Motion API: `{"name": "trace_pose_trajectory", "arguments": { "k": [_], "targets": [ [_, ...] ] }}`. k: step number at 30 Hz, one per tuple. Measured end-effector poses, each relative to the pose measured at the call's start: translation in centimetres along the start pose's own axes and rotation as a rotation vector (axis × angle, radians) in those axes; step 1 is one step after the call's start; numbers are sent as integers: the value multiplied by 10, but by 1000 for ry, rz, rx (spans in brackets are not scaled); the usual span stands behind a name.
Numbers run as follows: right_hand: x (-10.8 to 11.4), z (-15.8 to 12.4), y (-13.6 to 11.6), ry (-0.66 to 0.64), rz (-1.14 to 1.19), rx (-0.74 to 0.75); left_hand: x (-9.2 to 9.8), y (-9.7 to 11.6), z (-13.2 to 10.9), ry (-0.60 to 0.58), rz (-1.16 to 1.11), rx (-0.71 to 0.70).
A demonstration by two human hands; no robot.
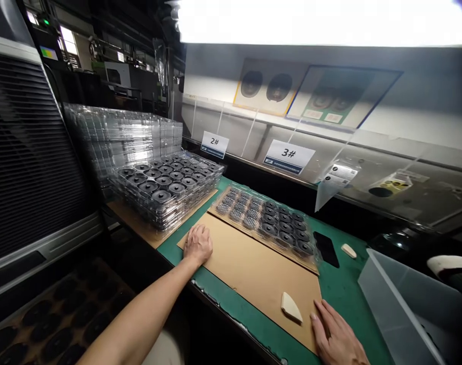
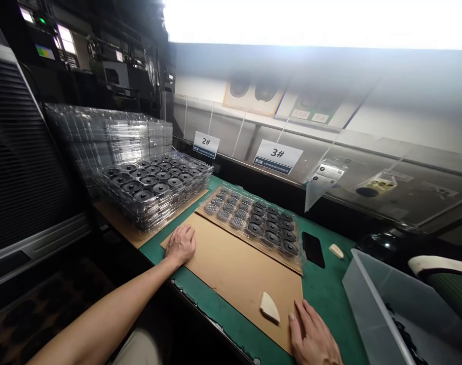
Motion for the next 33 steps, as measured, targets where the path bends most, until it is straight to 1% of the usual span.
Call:
{"name": "trace_pose_trajectory", "arguments": {
  "k": [3, 9, 13, 17, 20, 23, 26, 29, 33],
  "targets": [
    [0, -1, -1, -9, -9, -13, 0, 0, 0, 13, 5, -11],
    [3, -8, -12, 25, -27, -28, -5, -2, 2, 21, 3, -40],
    [2, -8, -10, 32, -23, -32, -8, -1, 1, -4, 32, -63],
    [0, -6, -10, 71, 3, -7, -10, -1, 1, -7, 95, -70],
    [5, -8, -21, 130, 30, -3, -9, -1, 2, -8, 137, -85],
    [17, -15, -39, 191, 67, -2, -6, -2, 1, -14, 149, -113],
    [24, -22, -52, 191, 28, -13, -7, -4, 1, -8, 128, -137],
    [26, -26, -56, 187, -21, -30, -14, -8, 2, 28, 86, -135],
    [28, -31, -57, 196, -39, -40, -25, -10, 4, 128, 36, -116]
  ]
}}
Point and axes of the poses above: each hand's wrist, its own z-axis towards the middle knuckle, its own x-axis out of the back of the hand, y = z × x, the point moved 4 cm from there along z, towards the middle knuckle, and after that the axes turned 7 degrees about z, right-handed, at the moved point
